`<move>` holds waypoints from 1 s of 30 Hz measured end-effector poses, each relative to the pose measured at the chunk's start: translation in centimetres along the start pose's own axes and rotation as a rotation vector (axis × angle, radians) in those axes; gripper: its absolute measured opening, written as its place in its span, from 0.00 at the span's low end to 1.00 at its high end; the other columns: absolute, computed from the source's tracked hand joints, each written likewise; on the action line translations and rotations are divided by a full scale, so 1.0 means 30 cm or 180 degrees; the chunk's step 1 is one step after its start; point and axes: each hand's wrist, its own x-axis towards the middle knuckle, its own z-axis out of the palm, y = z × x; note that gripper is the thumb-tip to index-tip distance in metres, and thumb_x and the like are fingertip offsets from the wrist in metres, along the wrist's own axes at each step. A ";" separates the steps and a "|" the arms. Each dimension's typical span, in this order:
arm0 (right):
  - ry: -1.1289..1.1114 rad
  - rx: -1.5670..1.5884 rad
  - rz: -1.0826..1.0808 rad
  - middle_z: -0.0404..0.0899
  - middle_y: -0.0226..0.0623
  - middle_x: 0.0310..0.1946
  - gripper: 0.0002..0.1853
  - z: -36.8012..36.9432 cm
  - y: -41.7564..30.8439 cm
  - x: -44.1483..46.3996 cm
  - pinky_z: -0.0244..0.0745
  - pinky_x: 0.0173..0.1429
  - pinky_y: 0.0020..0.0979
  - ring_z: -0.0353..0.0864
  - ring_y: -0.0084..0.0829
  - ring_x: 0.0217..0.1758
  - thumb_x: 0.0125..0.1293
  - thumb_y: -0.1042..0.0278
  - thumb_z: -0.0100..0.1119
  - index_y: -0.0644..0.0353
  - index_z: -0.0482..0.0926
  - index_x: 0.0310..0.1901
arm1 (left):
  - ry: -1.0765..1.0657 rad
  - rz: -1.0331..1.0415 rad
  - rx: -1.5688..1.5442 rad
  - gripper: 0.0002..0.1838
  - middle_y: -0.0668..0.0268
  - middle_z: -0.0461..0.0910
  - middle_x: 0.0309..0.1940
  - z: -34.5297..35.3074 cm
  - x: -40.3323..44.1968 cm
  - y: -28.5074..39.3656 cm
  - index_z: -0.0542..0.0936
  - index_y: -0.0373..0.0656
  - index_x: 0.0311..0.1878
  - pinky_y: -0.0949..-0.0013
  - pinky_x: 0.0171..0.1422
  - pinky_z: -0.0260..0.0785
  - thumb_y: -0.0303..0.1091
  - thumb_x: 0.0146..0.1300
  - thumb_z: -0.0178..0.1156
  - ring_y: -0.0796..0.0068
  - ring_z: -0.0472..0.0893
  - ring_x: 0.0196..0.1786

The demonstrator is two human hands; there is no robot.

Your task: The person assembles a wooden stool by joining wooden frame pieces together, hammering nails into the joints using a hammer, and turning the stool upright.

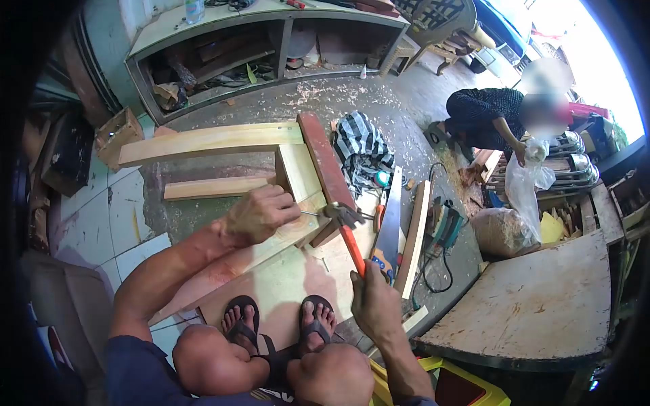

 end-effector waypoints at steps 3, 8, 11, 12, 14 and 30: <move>0.0838 0.0621 -0.0161 0.80 0.47 0.26 0.14 -0.085 -0.044 -0.049 0.72 0.27 0.43 0.79 0.43 0.20 0.76 0.63 0.51 0.65 0.71 0.54 | -0.0051 -0.0038 0.0115 0.08 0.65 0.75 0.29 -0.021 0.009 0.014 0.81 0.43 0.39 0.62 0.40 0.72 0.30 0.57 0.58 0.65 0.77 0.35; 0.1980 0.2844 -0.1213 0.67 0.25 0.22 0.14 -0.085 -0.116 -0.067 0.55 0.21 0.25 0.59 0.14 0.16 0.81 0.53 0.42 0.52 0.72 0.47 | 0.0030 -0.0086 0.0257 0.08 0.66 0.74 0.28 0.001 -0.004 0.010 0.81 0.44 0.38 0.65 0.39 0.72 0.30 0.53 0.58 0.67 0.77 0.34; -0.0055 -0.0434 0.0007 0.71 0.38 0.21 0.09 0.039 -0.008 -0.018 0.65 0.26 0.41 0.69 0.40 0.19 0.76 0.65 0.53 0.63 0.73 0.46 | 0.0092 0.0036 0.0254 0.07 0.67 0.75 0.29 0.015 -0.001 0.005 0.81 0.44 0.36 0.66 0.40 0.72 0.30 0.54 0.59 0.68 0.77 0.34; -0.0079 -0.0034 0.0300 0.73 0.40 0.20 0.11 0.003 -0.050 -0.008 0.65 0.26 0.41 0.73 0.38 0.20 0.77 0.62 0.52 0.62 0.74 0.49 | 0.0106 0.0100 0.0256 0.07 0.67 0.77 0.30 0.011 -0.002 0.007 0.81 0.45 0.36 0.66 0.40 0.72 0.31 0.54 0.59 0.69 0.77 0.34; -0.0014 0.0519 0.0775 0.78 0.42 0.21 0.15 -0.113 -0.102 -0.014 0.72 0.26 0.40 0.81 0.31 0.24 0.78 0.54 0.52 0.56 0.77 0.52 | 0.0146 0.0110 0.0362 0.07 0.67 0.77 0.30 -0.014 0.013 -0.012 0.81 0.45 0.36 0.66 0.39 0.72 0.31 0.53 0.59 0.69 0.77 0.34; 0.0743 0.1492 0.0235 0.68 0.26 0.16 0.18 0.040 -0.029 -0.087 0.61 0.22 0.27 0.69 0.17 0.18 0.81 0.56 0.45 0.61 0.73 0.37 | 0.0091 -0.0146 0.0447 0.06 0.67 0.75 0.28 0.009 -0.009 0.027 0.79 0.44 0.36 0.67 0.39 0.72 0.31 0.55 0.61 0.69 0.78 0.36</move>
